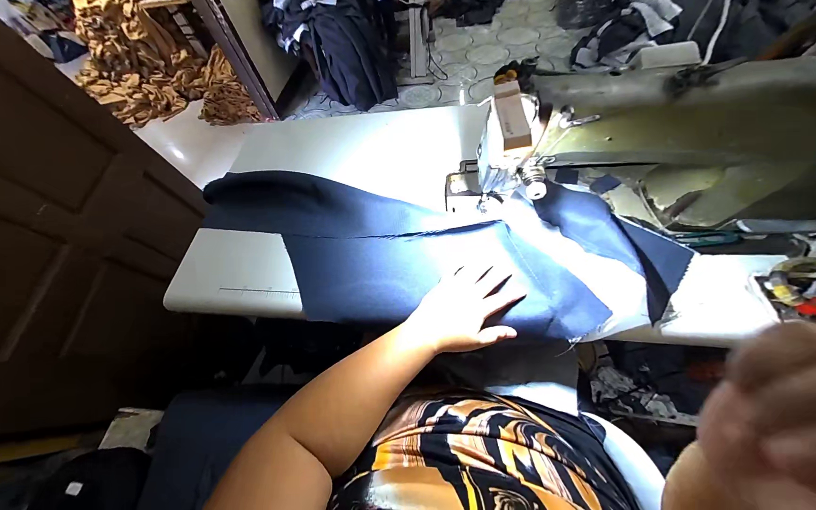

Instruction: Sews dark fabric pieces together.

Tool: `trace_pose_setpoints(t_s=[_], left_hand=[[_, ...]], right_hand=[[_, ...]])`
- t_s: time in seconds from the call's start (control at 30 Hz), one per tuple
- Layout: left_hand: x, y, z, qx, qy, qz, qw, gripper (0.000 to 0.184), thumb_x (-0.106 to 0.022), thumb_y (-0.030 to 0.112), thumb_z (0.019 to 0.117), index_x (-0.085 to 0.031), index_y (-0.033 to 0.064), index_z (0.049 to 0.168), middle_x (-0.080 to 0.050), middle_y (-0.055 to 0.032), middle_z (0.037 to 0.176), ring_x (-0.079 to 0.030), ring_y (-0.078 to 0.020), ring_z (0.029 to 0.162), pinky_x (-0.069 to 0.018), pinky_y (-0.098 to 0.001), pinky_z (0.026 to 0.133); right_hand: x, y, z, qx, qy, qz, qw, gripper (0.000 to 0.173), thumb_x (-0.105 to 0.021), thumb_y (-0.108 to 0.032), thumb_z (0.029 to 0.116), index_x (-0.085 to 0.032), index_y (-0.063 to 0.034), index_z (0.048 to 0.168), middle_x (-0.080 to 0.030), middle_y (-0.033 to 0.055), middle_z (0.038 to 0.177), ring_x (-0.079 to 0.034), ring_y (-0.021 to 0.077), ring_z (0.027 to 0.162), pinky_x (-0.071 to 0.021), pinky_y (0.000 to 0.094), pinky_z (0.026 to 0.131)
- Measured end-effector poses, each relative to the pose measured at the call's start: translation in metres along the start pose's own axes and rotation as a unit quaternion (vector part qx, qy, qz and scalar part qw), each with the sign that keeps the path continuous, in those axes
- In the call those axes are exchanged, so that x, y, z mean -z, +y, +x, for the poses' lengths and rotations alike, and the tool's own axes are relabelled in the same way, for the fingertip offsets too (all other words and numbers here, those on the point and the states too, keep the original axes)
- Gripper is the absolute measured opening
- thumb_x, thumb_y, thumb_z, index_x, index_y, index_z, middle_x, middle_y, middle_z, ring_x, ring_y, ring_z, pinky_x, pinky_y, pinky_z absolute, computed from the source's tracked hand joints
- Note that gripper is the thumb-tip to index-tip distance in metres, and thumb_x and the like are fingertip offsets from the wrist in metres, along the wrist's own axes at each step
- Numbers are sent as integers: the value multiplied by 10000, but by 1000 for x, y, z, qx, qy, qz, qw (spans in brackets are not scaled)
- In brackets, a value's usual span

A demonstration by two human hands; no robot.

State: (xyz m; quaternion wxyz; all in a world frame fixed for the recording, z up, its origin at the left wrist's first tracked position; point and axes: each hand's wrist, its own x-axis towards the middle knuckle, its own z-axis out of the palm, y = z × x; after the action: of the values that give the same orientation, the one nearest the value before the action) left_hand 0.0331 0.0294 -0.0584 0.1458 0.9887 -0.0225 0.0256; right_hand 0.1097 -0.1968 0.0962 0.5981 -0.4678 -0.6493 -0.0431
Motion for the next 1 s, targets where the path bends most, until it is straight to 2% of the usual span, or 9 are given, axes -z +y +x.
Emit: trace_pose_setpoints(t_s=[0.13, 0.2, 0.3, 0.43, 0.6, 0.7, 0.8, 0.87, 1.0], left_hand=[[6, -3, 0, -22, 18, -49, 998, 544, -385, 545, 1059, -515, 290, 1522, -391, 2, 1645, -249, -233, 1562, -109, -586, 1254], [17, -13, -5, -10, 102, -88, 991, 410, -462, 356, 1060, -675, 182, 1364, -602, -47, 1460, -486, -245, 1419, -307, -556, 1195], [52, -58, -23, 209, 204, 5, 957, 378, -632, 267, 987, -675, 191, 1355, -689, -132, 1254, -636, -321, 1196, -516, -560, 949], [85, -164, -85, 454, 210, 23, 866, 440, -633, 342, 1019, -611, 177, 1427, -500, -237, 1491, -507, -499, 1319, -435, -737, 973], [145, -191, -110, 491, 120, -5, 863, 322, -429, 209, 1113, -647, 5, 1234, -676, -233, 1209, -700, -396, 999, -545, -620, 880], [181, -184, -93, 450, 60, -106, 884, 347, -560, 290, 1070, -563, 9, 1275, -632, -241, 1204, -707, -375, 927, -587, -580, 806], [158, -166, -66, 360, 8, -26, 933, 851, -849, 499, 809, -499, 145, 1498, -535, -236, 1434, -553, -428, 1285, -465, -645, 1032], [119, -148, -48, 313, 2, 94, 945, 845, -757, 659, 807, -508, 273, 1517, -542, -178, 1431, -514, -436, 1295, -452, -678, 971], [100, -146, -50, 343, 89, 131, 926, 401, -705, 105, 922, -680, 131, 1321, -633, -200, 1319, -593, -437, 1210, -456, -656, 966]], right_hand=[[-9, 85, -11, -54, 16, -225, 973, 189, -591, -247, 1002, -726, -116, 1016, -677, 8, 913, -639, 101, 904, -546, 298, 813], [-1, 130, -28, -133, -23, -323, 937, 250, -595, -210, 965, -764, -35, 1023, -722, 122, 1003, -666, 253, 1015, -529, 438, 924], [11, 159, -61, -303, -127, -377, 866, 406, -653, -339, 970, -725, -7, 1193, -677, 230, 1220, -610, 421, 1201, -452, 622, 1039], [2, 160, -83, -380, -199, -377, 821, 662, -652, -605, 913, -664, -110, 1353, -534, 222, 1479, -435, 483, 1403, -368, 699, 1091], [11, 165, -77, -380, -196, -344, 836, 666, -728, -596, 850, -682, -158, 1350, -573, 201, 1450, -466, 453, 1392, -361, 666, 1120], [14, 170, -74, -378, -207, -341, 835, 665, -750, -582, 830, -704, -122, 1307, -595, 210, 1421, -472, 466, 1383, -381, 657, 1114], [13, 168, -69, -391, -214, -342, 827, 655, -768, -561, 838, -702, -100, 1299, -598, 224, 1408, -487, 455, 1376, -374, 654, 1123], [11, 167, -70, -389, -213, -350, 825, 627, -767, -538, 849, -701, -108, 1302, -595, 209, 1423, -493, 429, 1388, -379, 637, 1137], [12, 169, -73, -370, -203, -350, 836, 590, -772, -502, 851, -699, -146, 1316, -606, 169, 1431, -508, 402, 1386, -398, 627, 1126]])
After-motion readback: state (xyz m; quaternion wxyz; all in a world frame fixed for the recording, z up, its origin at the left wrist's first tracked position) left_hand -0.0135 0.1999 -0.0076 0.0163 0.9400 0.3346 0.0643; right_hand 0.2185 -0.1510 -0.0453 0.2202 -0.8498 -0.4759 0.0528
